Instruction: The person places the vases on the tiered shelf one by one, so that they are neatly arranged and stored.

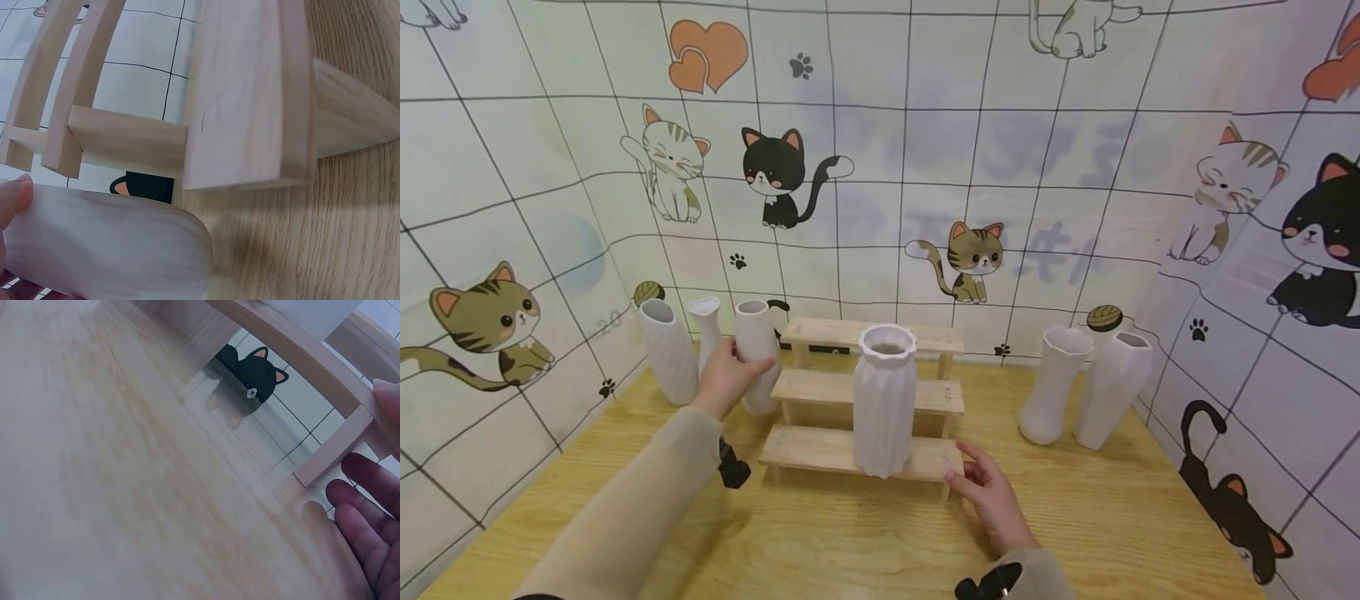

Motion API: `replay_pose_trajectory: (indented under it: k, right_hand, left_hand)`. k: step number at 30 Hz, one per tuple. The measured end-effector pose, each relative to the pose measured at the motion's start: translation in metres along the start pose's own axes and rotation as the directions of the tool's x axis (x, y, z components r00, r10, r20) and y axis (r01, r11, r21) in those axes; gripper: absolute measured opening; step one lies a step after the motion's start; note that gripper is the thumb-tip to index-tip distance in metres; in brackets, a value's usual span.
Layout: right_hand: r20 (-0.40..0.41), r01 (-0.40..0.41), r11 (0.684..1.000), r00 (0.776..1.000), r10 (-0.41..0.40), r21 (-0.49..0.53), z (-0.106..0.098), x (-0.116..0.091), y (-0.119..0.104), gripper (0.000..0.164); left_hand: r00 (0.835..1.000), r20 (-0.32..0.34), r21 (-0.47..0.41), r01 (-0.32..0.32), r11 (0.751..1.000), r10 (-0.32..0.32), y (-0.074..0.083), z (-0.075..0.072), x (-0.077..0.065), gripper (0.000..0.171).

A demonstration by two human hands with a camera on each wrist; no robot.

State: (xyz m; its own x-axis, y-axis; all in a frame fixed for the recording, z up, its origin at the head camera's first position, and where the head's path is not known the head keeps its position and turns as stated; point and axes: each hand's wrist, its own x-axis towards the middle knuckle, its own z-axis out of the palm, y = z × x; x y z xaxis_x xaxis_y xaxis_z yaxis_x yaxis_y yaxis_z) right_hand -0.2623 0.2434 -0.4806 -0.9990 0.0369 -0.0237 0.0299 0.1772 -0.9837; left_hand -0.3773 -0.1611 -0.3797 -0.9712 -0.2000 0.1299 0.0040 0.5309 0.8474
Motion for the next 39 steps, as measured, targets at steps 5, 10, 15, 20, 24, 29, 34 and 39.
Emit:
replay_pose_trajectory:
  k: [5, 10, 15, 20, 24, 29, 34, 39]
  right_hand:
    - [0.007, -0.008, 1.0, 1.0, 0.008, 0.0, 0.001, -0.001, -0.001, 0.064]
    - [0.008, -0.002, 1.0, 1.0, 0.002, -0.002, 0.001, 0.001, -0.001, 0.064]
    - [0.007, 0.002, 1.0, 1.0, -0.002, 0.0, 0.001, 0.001, 0.001, 0.063]
    - [0.004, 0.004, 1.0, 1.0, -0.004, -0.004, 0.001, 0.001, 0.001, 0.064]
    - [0.002, 0.006, 1.0, 1.0, -0.006, -0.005, 0.0, 0.0, 0.001, 0.064]
    - [0.004, 0.005, 1.0, 1.0, -0.005, -0.008, 0.0, 0.001, 0.001, 0.064]
    - [0.009, 0.005, 1.0, 1.0, -0.005, -0.005, 0.0, 0.001, 0.001, 0.064]
    - [0.009, 0.008, 1.0, 1.0, -0.008, 0.002, 0.0, 0.001, 0.001, 0.063]
  left_hand:
    - [1.0, -0.004, -0.01, -0.003, 1.0, 0.003, 0.0, -0.004, -0.006, 0.077]
    - [1.0, -0.02, -0.017, -0.006, 1.0, 0.006, -0.001, -0.009, -0.015, 0.077]
    - [1.0, -0.009, -0.044, 0.006, 0.999, -0.006, -0.006, -0.017, -0.02, 0.08]
    - [1.0, 0.012, -0.084, 0.006, 0.996, -0.005, -0.006, -0.028, -0.026, 0.081]
    - [0.999, 0.035, -0.093, 0.01, 0.996, -0.007, -0.007, -0.036, -0.031, 0.082]
    - [0.999, 0.042, -0.079, 0.012, 0.997, -0.009, -0.008, -0.046, -0.037, 0.086]
    - [0.999, 0.041, -0.07, 0.004, 0.998, -0.001, -0.004, -0.056, -0.046, 0.086]
    - [0.998, 0.063, -0.066, -0.012, 0.998, 0.016, 0.008, -0.064, -0.057, 0.084]
